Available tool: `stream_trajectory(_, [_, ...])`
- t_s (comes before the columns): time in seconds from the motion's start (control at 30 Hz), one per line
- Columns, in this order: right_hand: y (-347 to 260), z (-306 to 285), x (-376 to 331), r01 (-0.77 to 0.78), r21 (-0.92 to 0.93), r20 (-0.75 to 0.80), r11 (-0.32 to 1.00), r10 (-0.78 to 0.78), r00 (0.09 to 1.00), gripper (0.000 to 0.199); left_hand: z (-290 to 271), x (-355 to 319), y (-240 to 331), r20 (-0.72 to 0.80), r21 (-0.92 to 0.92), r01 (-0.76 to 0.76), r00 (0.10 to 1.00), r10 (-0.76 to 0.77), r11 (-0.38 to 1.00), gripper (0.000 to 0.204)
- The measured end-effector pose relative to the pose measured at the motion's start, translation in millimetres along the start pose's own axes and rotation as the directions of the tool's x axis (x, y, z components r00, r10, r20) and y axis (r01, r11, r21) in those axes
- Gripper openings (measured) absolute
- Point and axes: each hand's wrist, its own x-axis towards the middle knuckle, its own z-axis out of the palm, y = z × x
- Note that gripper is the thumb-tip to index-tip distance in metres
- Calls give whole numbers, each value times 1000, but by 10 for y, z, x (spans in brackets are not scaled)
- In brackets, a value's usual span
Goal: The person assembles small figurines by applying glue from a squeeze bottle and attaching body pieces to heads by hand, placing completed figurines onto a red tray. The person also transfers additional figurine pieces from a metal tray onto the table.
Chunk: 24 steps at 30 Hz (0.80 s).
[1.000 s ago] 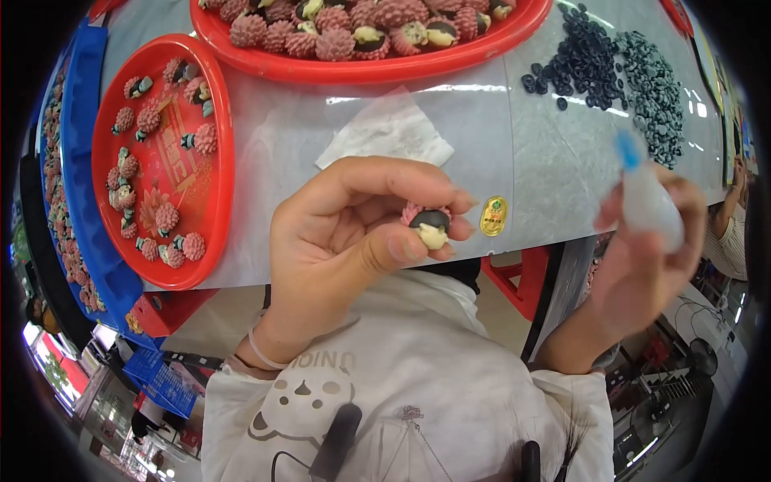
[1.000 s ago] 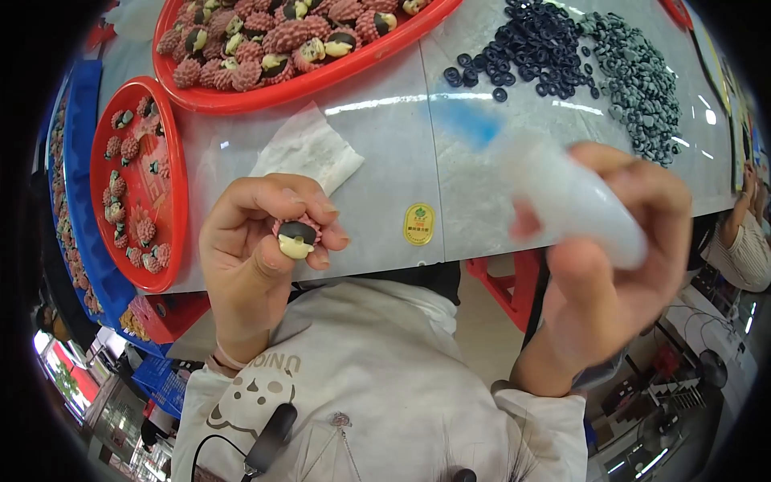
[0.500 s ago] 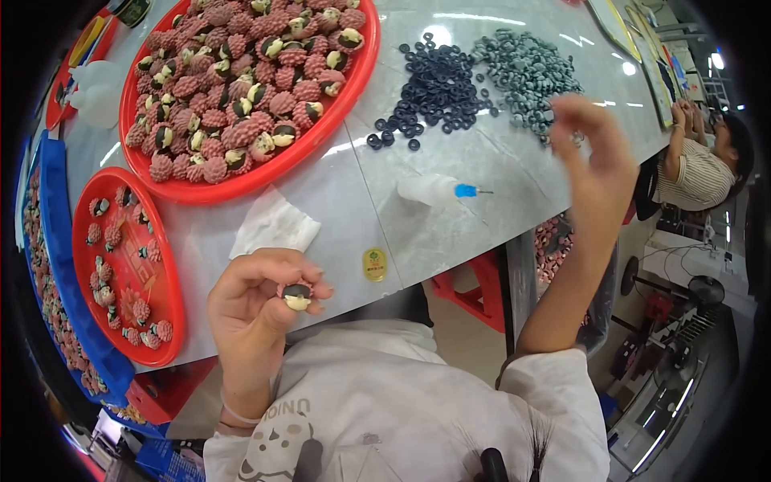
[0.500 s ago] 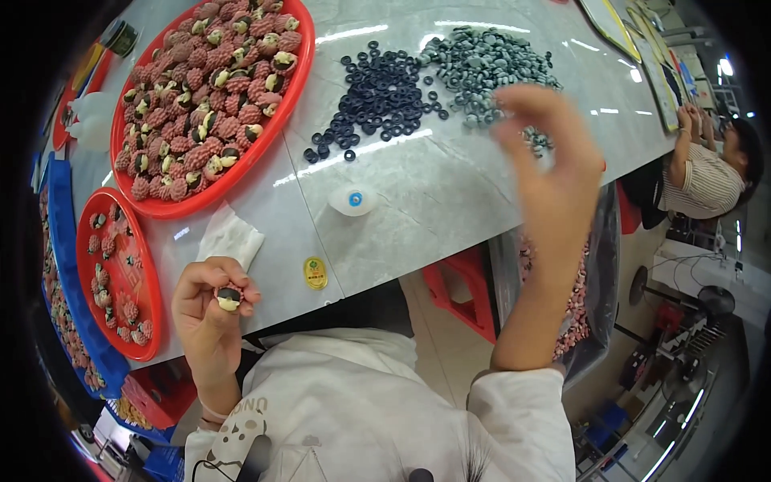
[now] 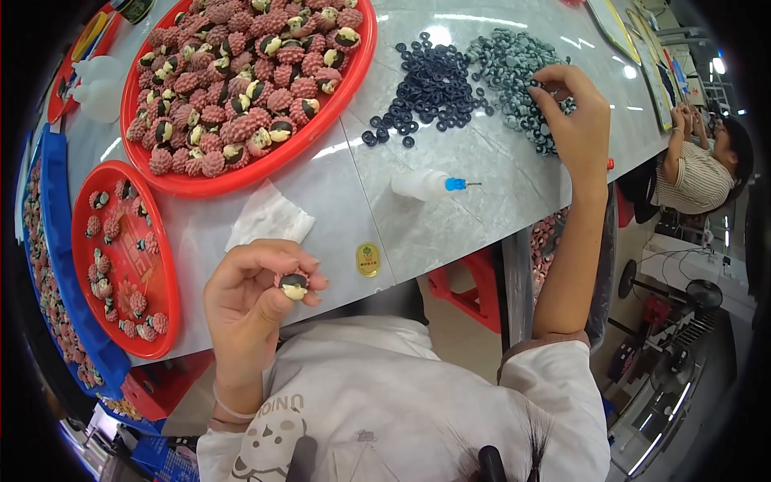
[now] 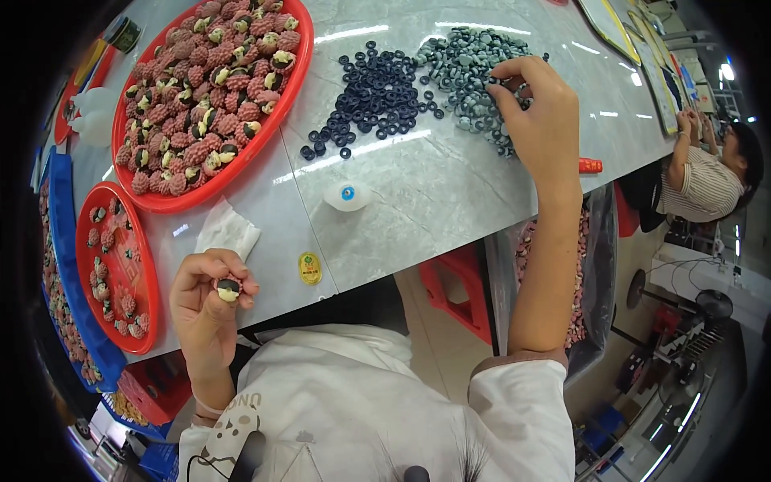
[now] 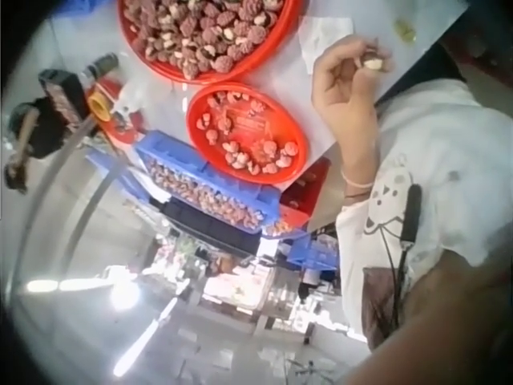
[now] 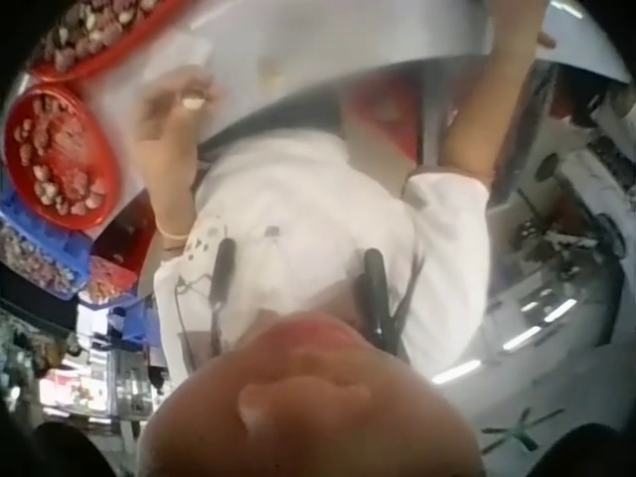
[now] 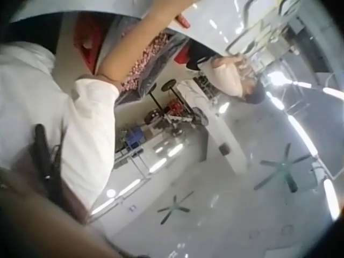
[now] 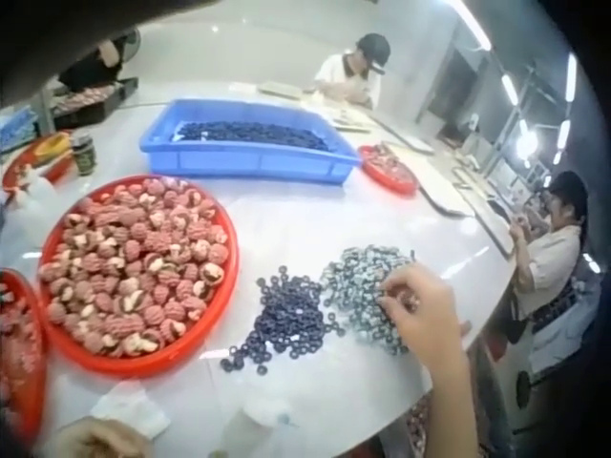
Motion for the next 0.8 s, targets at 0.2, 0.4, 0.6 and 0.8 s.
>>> stream_trajectory(0.2, [-94,-199,-129,-169,688,-15,706,247,969,17,69,-36,41,-15,55,16,1000,-15,998,31])
stream_trajectory(0.4, [-473,-290,-521,-287,958,279,-6,253,927,27,103,-89,93,41,9,14,999,-15,1000,32])
stream_trajectory(0.6, [-746,-180,-781,-399,826,400,-398,-84,912,30,206,-51,56,103,-153,8,995,8,988,31])
stream_trajectory(0.8, [-1213,-179,-876,-493,826,527,-272,66,847,27,312,-32,25,148,-103,40,989,-25,994,35])
